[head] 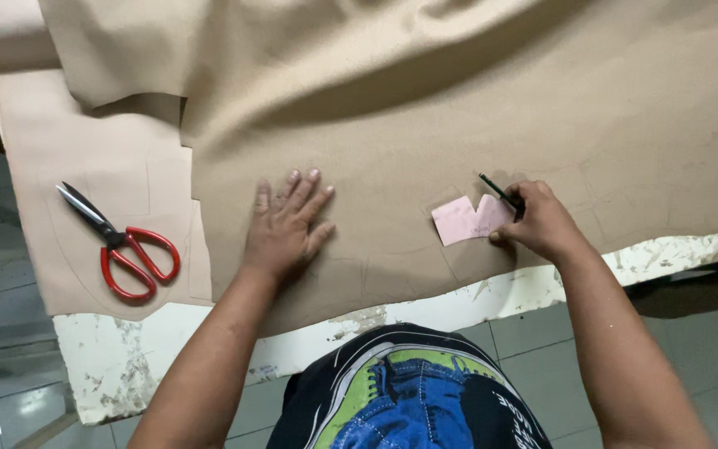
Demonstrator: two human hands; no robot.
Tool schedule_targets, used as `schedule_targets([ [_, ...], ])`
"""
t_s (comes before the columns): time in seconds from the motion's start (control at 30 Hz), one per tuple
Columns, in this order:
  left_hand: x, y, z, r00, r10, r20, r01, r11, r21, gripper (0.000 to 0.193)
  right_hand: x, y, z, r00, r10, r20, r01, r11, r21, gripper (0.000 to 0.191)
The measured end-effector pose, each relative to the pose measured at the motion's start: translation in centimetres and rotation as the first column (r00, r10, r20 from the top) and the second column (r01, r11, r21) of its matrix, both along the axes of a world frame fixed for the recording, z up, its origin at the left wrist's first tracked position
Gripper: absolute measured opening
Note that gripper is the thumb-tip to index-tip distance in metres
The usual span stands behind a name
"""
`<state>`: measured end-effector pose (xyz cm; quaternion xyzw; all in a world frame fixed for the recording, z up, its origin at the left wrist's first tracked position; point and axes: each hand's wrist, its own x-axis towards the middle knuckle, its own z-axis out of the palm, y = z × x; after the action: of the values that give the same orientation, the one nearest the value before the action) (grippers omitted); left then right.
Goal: The person places a small pink paper pattern piece on a large tan leather sheet and traces around its edges with a pen, repositioning the pattern and smoothing the leather between traces. Scissors rest on the table nearby.
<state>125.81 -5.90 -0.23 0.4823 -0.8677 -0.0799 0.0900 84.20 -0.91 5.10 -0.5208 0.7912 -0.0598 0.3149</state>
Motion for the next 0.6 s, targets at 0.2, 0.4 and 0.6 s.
schedule_targets([
  [0.2,1.0,0.8,1.0,0.935,0.283,-0.214,-0.304,0.95,-0.072,0.041,0.4,2.8,1.1,0.82,-0.303,0.485,0.381,0.922,-0.068,0.02],
  [0.4,-5.4,6.0,0.8,0.251,0.892,-0.376,0.201,0.332,0.922,0.044,8.0,5.4,-1.8,0.817,0.251,0.519,0.077,0.844,-0.53,0.012],
  [0.6,-5.9,7.0,0.7,0.267,0.74,-0.617,0.042,0.631,0.775,0.041,9.2,6.3,-2.8,0.909,0.301,0.287,-0.105,0.833,-0.543,0.027],
])
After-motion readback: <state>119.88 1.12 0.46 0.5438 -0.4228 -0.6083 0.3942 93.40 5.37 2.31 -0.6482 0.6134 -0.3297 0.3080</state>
